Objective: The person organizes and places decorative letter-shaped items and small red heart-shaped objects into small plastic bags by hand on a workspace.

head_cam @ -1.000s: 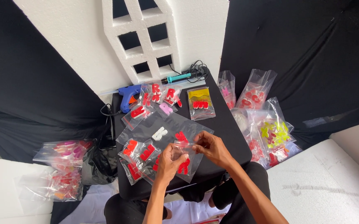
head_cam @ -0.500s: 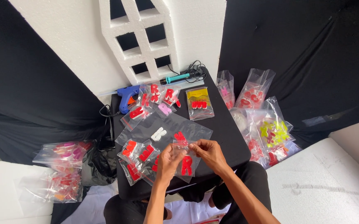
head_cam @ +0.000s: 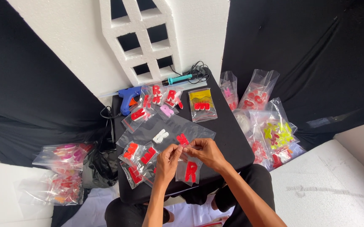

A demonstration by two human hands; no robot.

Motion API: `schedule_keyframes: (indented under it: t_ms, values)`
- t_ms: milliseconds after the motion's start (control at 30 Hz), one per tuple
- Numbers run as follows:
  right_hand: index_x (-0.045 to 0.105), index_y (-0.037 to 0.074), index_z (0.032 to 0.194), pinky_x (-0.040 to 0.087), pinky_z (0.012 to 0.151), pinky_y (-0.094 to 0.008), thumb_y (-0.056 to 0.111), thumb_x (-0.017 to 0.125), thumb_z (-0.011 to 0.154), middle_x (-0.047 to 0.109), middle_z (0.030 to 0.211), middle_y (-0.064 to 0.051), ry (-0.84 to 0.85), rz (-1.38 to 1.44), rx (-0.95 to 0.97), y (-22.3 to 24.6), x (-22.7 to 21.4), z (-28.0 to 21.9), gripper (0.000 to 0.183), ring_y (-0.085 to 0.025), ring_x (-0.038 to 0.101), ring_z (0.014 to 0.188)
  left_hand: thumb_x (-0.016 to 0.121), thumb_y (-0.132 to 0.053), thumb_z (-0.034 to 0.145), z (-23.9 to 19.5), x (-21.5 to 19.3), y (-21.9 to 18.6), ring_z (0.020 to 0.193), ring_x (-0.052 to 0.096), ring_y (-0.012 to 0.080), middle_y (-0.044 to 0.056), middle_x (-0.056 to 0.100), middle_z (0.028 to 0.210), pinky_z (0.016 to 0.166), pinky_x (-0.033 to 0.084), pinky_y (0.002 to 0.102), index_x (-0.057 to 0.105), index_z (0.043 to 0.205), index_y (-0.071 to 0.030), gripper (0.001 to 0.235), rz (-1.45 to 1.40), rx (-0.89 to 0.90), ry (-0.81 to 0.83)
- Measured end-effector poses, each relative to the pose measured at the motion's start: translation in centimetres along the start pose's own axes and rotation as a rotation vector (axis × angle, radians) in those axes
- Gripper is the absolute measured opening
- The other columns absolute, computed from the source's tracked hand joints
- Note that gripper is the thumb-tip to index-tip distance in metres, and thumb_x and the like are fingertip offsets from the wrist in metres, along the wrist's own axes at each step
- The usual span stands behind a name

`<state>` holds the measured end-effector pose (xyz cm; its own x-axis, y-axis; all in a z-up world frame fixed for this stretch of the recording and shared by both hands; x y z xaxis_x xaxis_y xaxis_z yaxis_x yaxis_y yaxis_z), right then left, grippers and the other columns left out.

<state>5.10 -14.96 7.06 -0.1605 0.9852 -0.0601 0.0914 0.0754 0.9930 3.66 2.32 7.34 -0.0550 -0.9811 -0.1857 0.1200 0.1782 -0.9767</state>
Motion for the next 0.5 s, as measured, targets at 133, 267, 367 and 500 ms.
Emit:
schedule_keyframes:
  t_ms: [133,267,367,500]
  values:
    - [0.078,0.001,0.079,0.046,0.053,-0.022,0.017,0.083,0.084,0.069,0.065,-0.003,-0.028,-0.1,0.008,-0.6,-0.8,0.2,0.017,-0.007,0.058,0.058,0.067,-0.025,0.095,0.0,-0.8,1.2,0.057,0.07,0.0101,0.005,0.078,0.066,0.051,0.046,0.022,0.07,0.085,-0.003,0.025,0.04,0.025,-0.083]
    - [0.08,0.0,0.079,0.049,0.055,-0.023,0.019,0.084,0.082,0.07,0.064,-0.005,-0.077,-0.1,0.002,-1.0,-1.6,-0.2,0.02,-0.01,0.061,0.059,0.065,-0.026,0.096,-0.1,-0.9,1.6,0.052,0.065,0.0089,0.004,0.08,0.069,0.049,0.047,0.022,0.069,0.082,-0.004,0.026,0.065,0.05,-0.116]
    - [0.079,-0.004,0.081,0.048,0.058,-0.023,0.016,0.081,0.086,0.067,0.066,-0.003,-0.156,0.016,-0.002,-2.2,-1.6,-0.5,0.02,-0.009,0.055,0.061,0.066,-0.025,0.095,0.2,-0.6,2.0,0.059,0.075,0.0116,0.004,0.081,0.071,0.054,0.052,0.023,0.069,0.082,-0.003,0.026,0.022,0.012,-0.129]
    - [0.068,0.0,0.107,0.055,0.066,-0.026,0.008,0.073,0.089,0.071,0.095,-0.009,-0.313,0.071,-0.057,-2.9,-0.4,-1.4,0.021,-0.014,0.065,0.075,0.062,-0.025,0.098,0.9,-1.1,2.7,0.063,0.071,0.0108,0.007,0.08,0.073,0.057,0.05,0.023,0.072,0.087,-0.002,0.027,-0.082,-0.019,-0.255]
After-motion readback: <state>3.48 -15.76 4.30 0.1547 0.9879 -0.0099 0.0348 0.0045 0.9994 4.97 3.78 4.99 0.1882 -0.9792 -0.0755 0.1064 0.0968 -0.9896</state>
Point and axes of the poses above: each hand's wrist, its own z-axis towards the middle knuckle, its own x-axis out of the palm, y = z × x, the point moved 3 cm from there along z, towards the middle knuckle
